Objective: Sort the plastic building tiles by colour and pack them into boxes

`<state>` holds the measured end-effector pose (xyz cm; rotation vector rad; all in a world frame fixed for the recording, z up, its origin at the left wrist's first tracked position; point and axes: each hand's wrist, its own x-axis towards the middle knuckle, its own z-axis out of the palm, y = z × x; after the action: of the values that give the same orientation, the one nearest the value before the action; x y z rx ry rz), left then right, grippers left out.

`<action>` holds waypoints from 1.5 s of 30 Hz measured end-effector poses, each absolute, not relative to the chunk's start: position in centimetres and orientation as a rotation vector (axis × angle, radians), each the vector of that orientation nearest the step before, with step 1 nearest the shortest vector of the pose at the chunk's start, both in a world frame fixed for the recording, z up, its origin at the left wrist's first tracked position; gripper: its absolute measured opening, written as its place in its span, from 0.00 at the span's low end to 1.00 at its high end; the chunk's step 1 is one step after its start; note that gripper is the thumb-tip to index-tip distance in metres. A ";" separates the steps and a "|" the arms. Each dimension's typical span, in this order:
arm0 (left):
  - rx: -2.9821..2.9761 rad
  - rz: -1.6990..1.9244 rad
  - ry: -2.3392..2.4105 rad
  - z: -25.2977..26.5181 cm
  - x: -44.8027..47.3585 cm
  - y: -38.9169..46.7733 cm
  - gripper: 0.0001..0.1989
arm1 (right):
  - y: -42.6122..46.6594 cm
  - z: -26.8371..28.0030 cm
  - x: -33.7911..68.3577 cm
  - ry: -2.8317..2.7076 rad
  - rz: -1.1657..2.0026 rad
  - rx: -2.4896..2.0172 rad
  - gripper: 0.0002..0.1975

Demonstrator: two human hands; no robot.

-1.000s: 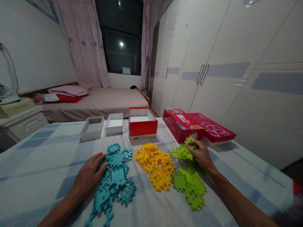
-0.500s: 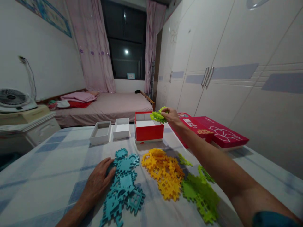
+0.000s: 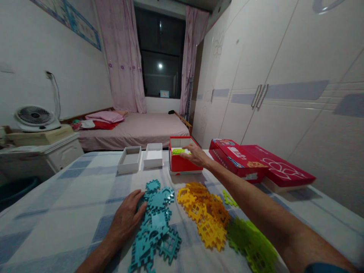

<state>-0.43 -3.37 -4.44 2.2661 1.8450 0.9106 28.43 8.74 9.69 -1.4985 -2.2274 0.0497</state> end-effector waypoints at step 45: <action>2.306 0.819 1.809 -4.4 -1.7 -2.0 0.26 | -27.2 12.2 54.2 -1.853 -0.719 -1.656 0.10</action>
<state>-1.67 -1.98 -4.42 2.3060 1.8094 0.8186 54.19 -27.19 12.16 -1.6558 -1.8529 -0.7190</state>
